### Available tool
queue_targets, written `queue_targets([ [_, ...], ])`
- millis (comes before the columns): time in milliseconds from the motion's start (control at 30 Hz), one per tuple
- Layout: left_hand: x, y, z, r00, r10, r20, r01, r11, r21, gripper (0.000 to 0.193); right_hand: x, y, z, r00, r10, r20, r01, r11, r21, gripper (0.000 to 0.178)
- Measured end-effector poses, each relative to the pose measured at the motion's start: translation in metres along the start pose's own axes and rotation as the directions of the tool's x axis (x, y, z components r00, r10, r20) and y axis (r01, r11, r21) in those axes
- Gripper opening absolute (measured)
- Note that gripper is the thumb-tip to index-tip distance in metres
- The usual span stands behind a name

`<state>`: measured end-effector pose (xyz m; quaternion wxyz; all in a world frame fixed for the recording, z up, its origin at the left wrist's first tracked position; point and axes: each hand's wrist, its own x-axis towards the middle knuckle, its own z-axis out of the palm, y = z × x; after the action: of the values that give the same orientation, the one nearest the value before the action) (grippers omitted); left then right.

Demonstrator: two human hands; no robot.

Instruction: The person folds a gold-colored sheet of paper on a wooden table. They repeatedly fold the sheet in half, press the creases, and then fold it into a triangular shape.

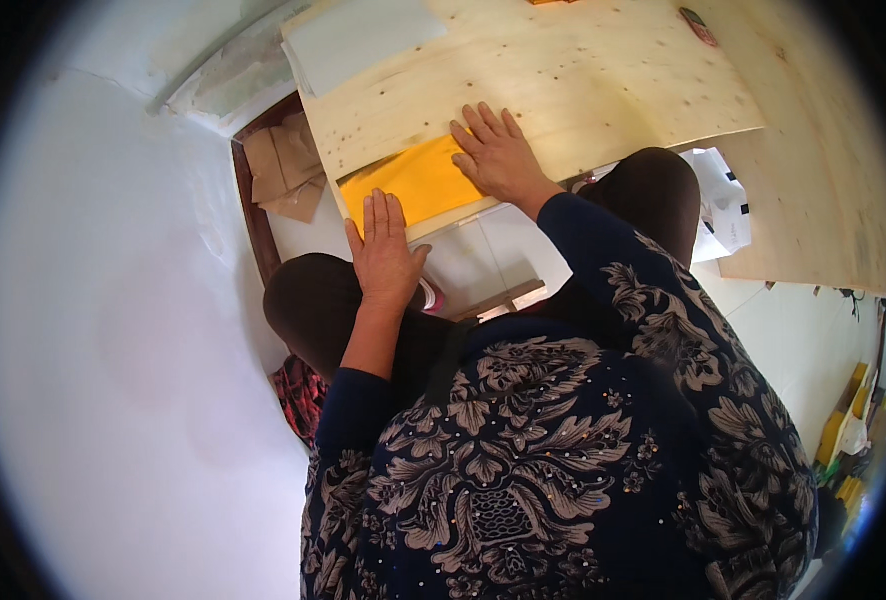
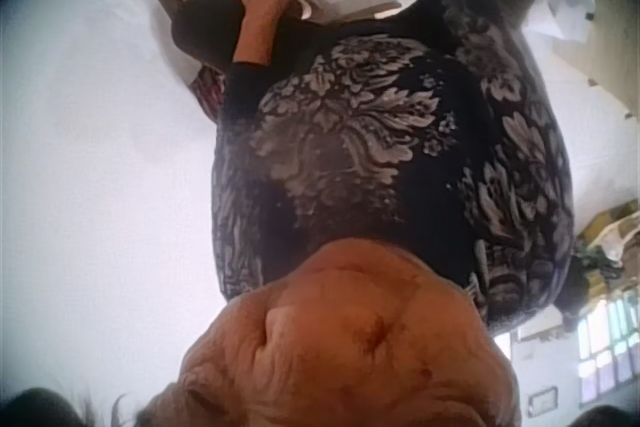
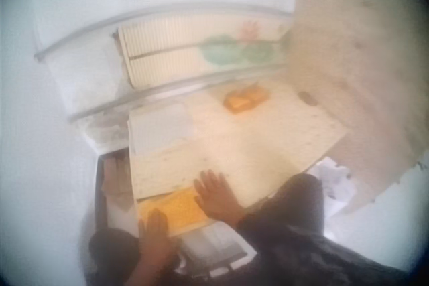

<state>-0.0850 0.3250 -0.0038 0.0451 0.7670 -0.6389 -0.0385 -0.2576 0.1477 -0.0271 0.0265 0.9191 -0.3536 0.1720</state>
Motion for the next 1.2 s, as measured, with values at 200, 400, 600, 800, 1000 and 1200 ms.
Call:
queue_targets([
  [200,0.0,0.012,-0.003,0.985,0.139,-0.099,-0.142,0.99,-0.02,0.089,-0.019,-0.008,-0.017,0.996,-0.022,0.085,0.019,0.999,0.037,0.053],
  [400,0.011,0.028,0.013,0.902,0.317,-0.293,-0.326,0.945,0.022,0.071,-0.051,-0.004,-0.052,0.984,0.117,0.133,-0.163,0.896,0.414,0.047],
  [600,0.021,0.028,-0.005,0.888,0.292,-0.355,-0.365,0.918,-0.156,0.031,-0.086,0.009,-0.081,0.787,0.565,0.247,-0.431,0.216,0.876,0.058],
  [800,0.011,0.037,-0.081,0.994,-0.098,0.047,0.049,0.016,-0.999,0.03,-0.085,0.002,-0.14,0.879,0.452,0.15,-0.243,0.155,0.958,0.091],
  [1000,-0.01,0.071,-0.114,0.989,0.053,0.136,0.146,-0.309,-0.94,0.027,-0.057,-0.017,-0.206,0.944,0.286,0.163,-0.137,-0.108,0.985,0.076],
  [1200,-0.015,0.082,-0.109,0.996,0.019,0.091,0.092,-0.355,-0.93,0.029,-0.055,-0.042,-0.23,0.899,0.43,0.08,-0.009,-0.164,0.986,0.05],
])
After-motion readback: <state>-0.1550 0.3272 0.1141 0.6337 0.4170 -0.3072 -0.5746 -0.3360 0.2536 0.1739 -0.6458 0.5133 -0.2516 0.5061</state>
